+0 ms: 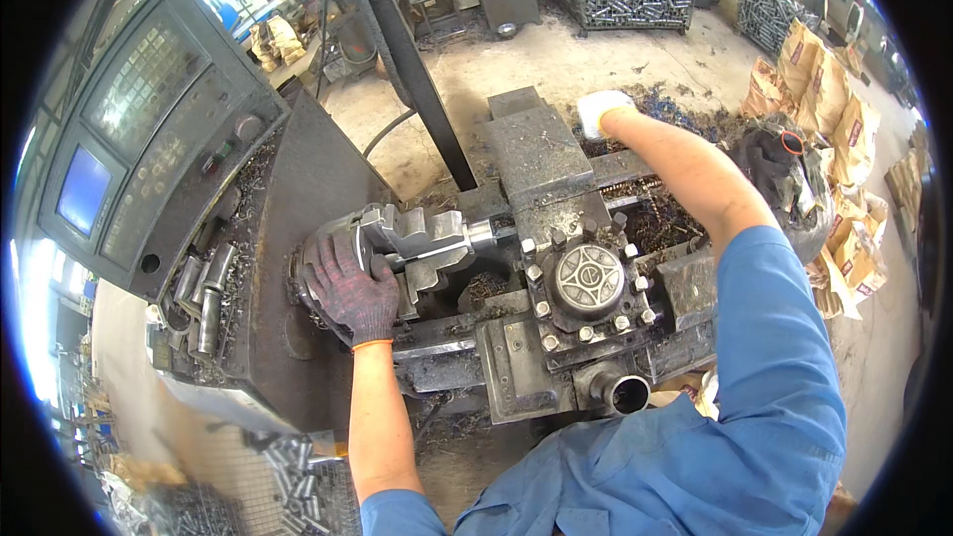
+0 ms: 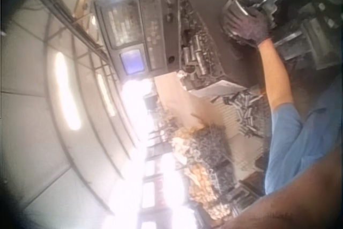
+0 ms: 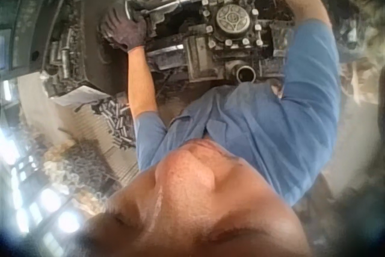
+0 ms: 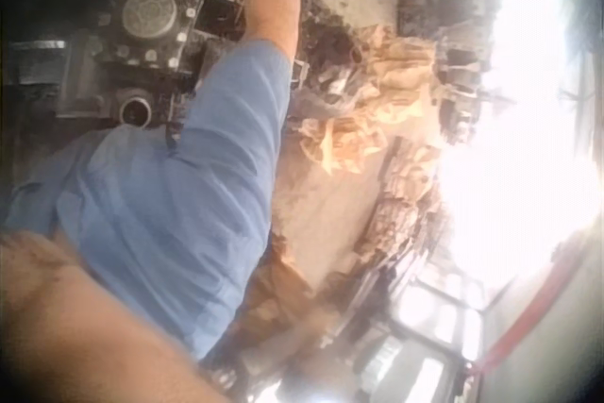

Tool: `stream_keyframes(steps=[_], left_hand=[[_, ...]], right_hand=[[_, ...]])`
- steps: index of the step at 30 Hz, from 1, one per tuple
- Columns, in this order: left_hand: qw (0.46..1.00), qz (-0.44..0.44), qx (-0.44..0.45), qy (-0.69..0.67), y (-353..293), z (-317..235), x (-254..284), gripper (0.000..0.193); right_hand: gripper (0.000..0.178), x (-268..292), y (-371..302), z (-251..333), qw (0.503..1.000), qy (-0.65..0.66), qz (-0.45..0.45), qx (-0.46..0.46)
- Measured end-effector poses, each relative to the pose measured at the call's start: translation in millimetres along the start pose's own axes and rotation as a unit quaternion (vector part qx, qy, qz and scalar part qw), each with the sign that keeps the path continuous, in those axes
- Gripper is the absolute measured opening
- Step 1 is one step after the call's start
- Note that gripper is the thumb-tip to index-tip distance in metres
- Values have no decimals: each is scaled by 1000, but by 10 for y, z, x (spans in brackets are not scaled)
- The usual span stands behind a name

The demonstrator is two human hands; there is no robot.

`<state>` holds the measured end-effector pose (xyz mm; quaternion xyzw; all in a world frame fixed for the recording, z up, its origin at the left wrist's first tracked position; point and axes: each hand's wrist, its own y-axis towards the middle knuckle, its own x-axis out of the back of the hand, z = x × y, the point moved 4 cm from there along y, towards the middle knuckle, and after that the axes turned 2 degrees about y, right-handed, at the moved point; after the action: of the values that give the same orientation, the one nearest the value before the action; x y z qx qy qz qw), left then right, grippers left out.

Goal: The person repeatedly picks cylindrical metal parts from a wire basket, inserts them into a lathe chuck, operates the machine, removes the processed parts, and places them into a collection bin. The cycle repeats continuously throughout the clip.

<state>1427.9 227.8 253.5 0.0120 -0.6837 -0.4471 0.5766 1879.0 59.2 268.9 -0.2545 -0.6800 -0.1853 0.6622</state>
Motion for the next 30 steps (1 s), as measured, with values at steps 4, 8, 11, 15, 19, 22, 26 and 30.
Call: stream_keyframes(steps=[4, 8, 11, 15, 19, 22, 26, 30], left_hand=[[999, -32, -19, 5, -7, 4, -41, 84], [1000, 0, -3, -7, -2, 35, -63, 84], [1000, -1, -3, -15, -3, 33, -61, 84], [1000, -7, 11, 3, -11, 35, -70, 81], [1000, -1, 2, -13, -6, 21, -70, 87], [1000, 4, 0, 4, -8, 24, -37, 88], [1000, 4, -6, -25, -22, 25, -11, 85], [999, 27, -7, -25, -14, 29, -14, 83]], right_hand=[[45, -259, -392, 911, 920, 148, 270, 243], [41, -297, -540, 1589, 943, 101, 156, 275], [33, -155, -376, 751, 908, -102, 255, 317], [35, 264, -167, 27, 988, -147, 46, -14], [52, 12, -563, 1435, 939, 94, 173, 282], [49, -152, -658, 2012, 919, 103, 183, 332], [51, -410, -378, 1747, 829, 186, 499, 167], [45, -355, -297, 1899, 882, 132, 295, 342]])
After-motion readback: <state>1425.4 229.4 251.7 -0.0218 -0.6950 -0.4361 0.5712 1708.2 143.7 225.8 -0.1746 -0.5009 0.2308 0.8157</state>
